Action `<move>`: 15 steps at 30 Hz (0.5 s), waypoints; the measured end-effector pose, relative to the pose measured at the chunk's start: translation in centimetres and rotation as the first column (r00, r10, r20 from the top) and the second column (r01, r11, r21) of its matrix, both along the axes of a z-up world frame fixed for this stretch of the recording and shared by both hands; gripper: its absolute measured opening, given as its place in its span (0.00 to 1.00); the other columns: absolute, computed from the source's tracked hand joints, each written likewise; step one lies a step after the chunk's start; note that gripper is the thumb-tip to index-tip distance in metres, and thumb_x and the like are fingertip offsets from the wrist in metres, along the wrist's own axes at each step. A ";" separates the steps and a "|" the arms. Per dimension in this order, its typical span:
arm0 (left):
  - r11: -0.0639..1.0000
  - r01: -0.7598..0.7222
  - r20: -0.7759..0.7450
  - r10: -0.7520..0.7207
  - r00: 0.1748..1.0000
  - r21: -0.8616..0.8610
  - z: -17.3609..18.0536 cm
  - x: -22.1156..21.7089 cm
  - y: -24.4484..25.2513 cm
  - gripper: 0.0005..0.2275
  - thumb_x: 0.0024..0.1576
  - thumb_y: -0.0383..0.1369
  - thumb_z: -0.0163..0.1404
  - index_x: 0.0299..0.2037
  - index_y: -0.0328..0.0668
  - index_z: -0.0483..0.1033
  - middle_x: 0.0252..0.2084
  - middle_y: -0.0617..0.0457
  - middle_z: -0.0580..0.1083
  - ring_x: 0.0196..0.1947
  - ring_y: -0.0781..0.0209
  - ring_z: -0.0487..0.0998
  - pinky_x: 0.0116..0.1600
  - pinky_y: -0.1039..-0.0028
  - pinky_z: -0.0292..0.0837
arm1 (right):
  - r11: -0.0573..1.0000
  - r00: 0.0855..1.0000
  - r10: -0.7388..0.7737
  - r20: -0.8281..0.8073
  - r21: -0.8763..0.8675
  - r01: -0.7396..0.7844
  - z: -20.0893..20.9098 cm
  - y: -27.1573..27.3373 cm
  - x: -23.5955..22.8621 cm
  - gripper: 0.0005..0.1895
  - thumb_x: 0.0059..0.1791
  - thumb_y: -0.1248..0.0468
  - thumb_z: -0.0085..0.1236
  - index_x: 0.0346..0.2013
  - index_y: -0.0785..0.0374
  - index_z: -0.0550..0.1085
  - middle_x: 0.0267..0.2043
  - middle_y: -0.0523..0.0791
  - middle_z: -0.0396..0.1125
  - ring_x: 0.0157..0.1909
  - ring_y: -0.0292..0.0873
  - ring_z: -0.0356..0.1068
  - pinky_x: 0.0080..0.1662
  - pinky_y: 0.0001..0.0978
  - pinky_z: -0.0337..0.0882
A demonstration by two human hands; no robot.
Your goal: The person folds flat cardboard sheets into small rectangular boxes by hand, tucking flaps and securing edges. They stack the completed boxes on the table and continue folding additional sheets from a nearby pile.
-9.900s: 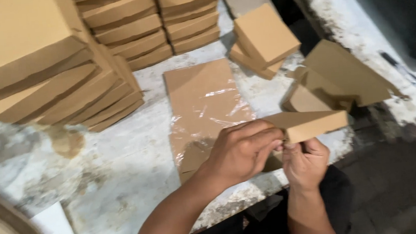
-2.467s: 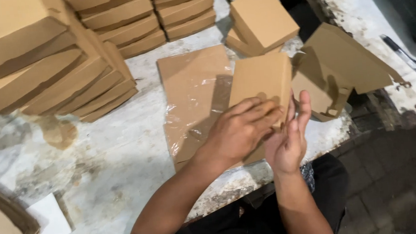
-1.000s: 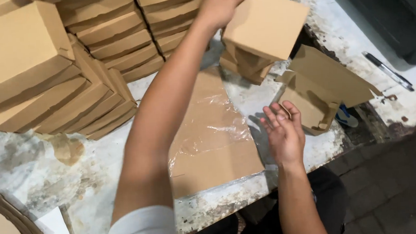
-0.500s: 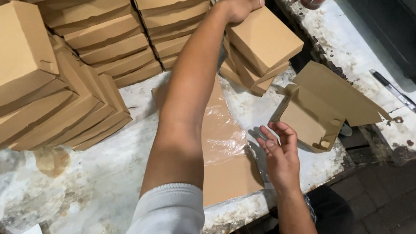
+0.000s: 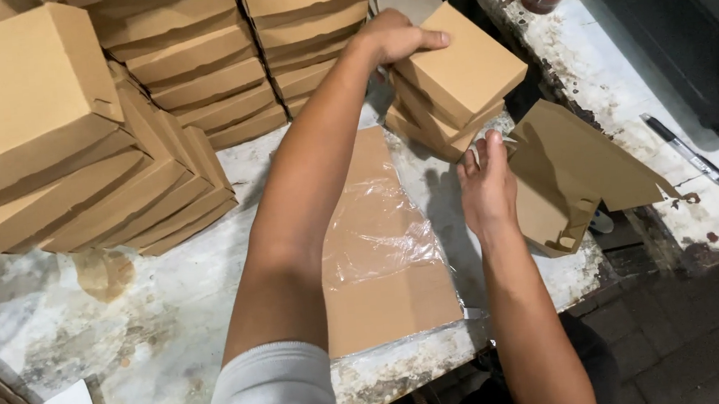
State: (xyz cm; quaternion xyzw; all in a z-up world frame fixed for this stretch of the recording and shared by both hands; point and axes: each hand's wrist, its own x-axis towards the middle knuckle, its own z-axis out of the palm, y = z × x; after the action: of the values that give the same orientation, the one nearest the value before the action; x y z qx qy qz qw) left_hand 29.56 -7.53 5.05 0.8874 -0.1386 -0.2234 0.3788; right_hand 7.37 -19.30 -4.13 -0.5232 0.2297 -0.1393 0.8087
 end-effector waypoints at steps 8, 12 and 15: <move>0.993 -0.121 -0.097 0.121 0.988 0.004 1.4 -3.8 1.0 0.41 0.41 0.60 0.57 0.58 0.34 0.66 0.58 0.42 0.72 0.49 0.47 0.80 0.44 0.59 0.80 | 0.999 0.994 0.052 -0.094 0.010 -0.052 0.6 -0.7 0.4 0.41 0.43 0.35 0.41 0.68 0.44 0.53 0.76 0.44 0.45 0.77 0.50 0.44 0.66 0.56 0.49; 0.990 -0.141 -0.171 0.138 0.976 -0.006 1.9 -5.1 1.8 0.42 0.38 0.62 0.55 0.57 0.36 0.67 0.56 0.41 0.73 0.47 0.45 0.80 0.41 0.58 0.80 | 0.998 0.992 0.068 -0.107 0.005 -0.067 1.0 -0.9 0.0 0.50 0.39 0.33 0.44 0.72 0.48 0.48 0.76 0.44 0.43 0.72 0.51 0.50 0.63 0.57 0.56; 0.992 -0.121 -0.148 0.113 0.983 -0.043 1.4 -5.0 2.1 0.43 0.38 0.63 0.52 0.58 0.36 0.67 0.59 0.45 0.72 0.52 0.48 0.78 0.47 0.60 0.76 | 1.000 0.990 0.005 -0.143 -0.020 -0.008 1.3 -1.4 0.6 0.41 0.40 0.33 0.43 0.64 0.43 0.58 0.75 0.42 0.47 0.75 0.50 0.48 0.64 0.54 0.54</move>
State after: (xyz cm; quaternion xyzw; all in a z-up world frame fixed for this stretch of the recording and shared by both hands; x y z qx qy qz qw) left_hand 24.54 -5.41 6.43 0.8653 -0.0641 -0.2610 0.4231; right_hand 7.96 -20.66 -2.86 -0.5409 0.2841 -0.1010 0.7852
